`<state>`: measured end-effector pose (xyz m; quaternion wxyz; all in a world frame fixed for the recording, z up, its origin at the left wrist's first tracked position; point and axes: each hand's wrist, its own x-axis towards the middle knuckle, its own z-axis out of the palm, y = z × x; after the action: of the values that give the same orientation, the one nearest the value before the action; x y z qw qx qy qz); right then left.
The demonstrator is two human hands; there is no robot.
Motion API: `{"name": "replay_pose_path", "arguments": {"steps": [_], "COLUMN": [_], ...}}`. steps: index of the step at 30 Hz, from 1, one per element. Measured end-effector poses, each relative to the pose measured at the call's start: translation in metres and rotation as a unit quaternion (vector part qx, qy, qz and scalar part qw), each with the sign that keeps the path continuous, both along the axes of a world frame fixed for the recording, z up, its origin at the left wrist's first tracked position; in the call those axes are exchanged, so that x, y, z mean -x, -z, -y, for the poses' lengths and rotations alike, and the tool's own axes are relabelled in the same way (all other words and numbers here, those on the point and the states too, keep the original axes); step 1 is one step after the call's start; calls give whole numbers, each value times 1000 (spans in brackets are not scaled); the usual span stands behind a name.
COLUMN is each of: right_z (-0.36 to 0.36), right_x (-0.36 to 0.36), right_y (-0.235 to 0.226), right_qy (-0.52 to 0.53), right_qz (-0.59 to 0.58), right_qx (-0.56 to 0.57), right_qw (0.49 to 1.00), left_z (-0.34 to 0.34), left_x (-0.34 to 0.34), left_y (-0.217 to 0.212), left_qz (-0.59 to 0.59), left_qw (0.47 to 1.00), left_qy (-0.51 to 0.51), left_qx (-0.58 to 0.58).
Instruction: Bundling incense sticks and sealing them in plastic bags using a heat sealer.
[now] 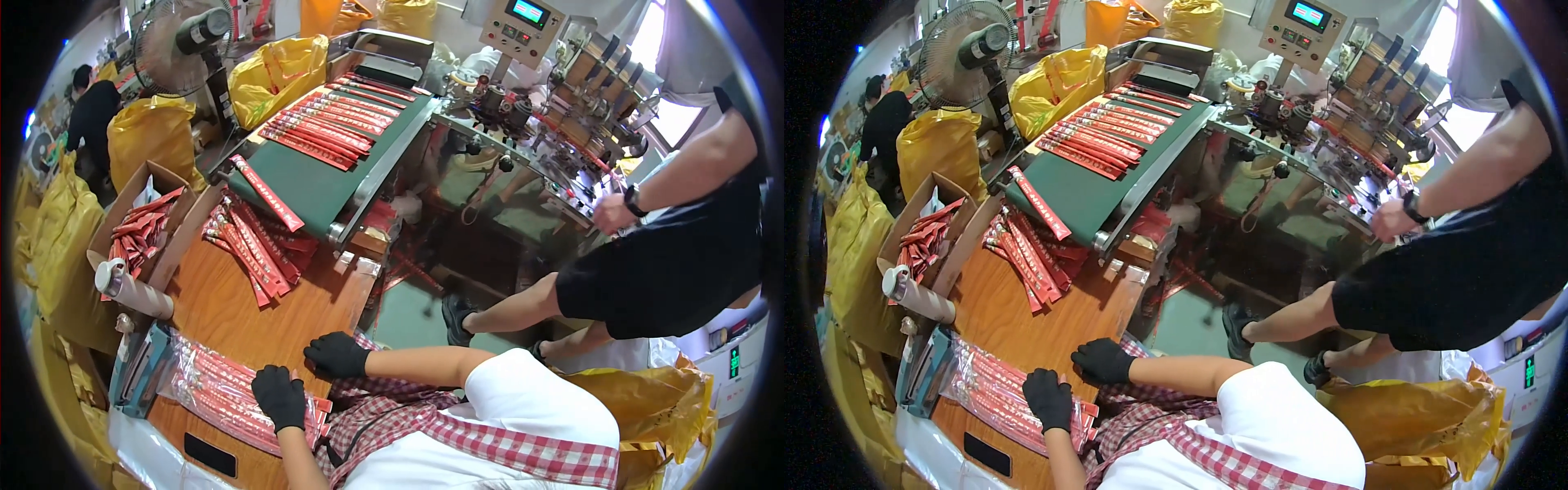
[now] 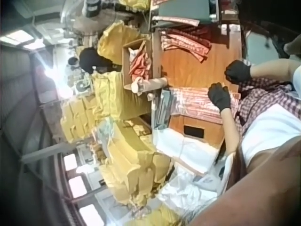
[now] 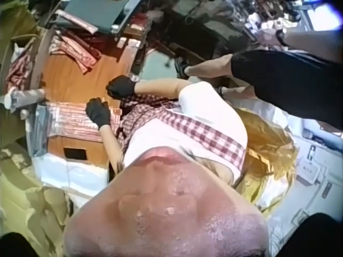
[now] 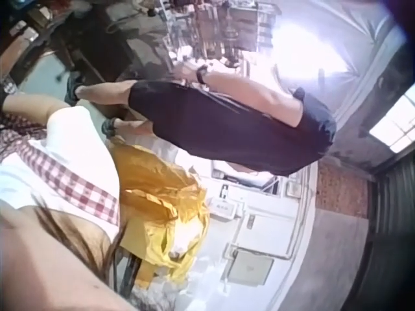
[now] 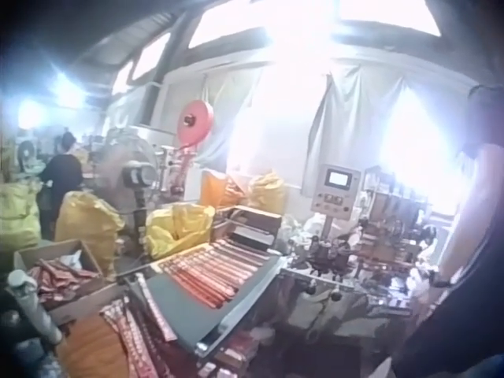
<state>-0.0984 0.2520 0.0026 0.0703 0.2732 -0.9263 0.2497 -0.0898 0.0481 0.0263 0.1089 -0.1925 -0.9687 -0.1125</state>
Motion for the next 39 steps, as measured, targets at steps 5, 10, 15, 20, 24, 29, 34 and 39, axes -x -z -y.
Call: {"name": "replay_pose_path", "arguments": {"steps": [5, 10, 15, 20, 24, 29, 34, 39], "right_z": [1, 1, 1, -1, 0, 0, 0, 2], "right_x": [0, 1, 1, 2, 1, 3, 2, 1], "right_y": [0, -2, 2, 4, 7, 8, 2, 3], "right_qy": [2, 2, -1, -17, -17, -12, -8, -23], "right_qz": [-6, 2, -12, -20, -15, -22, 10, 15], "right_qx": [-4, 4, 7, 13, 8, -12, -22, -16], "right_qw": [1000, 1000, 1000, 1000, 1000, 1000, 1000, 999], "left_z": [1, 1, 1, 0, 0, 0, 0, 2], "left_x": [0, 0, 1, 0, -1, -1, 1, -1], "left_y": [-1, -1, -1, -8, -6, -8, -8, -7], "left_qz": [-3, -9, -15, -3, -20, -9, 6, 10], "left_qw": [1000, 1000, 999, 999, 999, 999, 999, 999], "left_qy": [11, 12, 16, 14, 20, 13, 11, 4], "left_qx": [-16, -12, -25, -36, -45, -36, -40, -33]}}
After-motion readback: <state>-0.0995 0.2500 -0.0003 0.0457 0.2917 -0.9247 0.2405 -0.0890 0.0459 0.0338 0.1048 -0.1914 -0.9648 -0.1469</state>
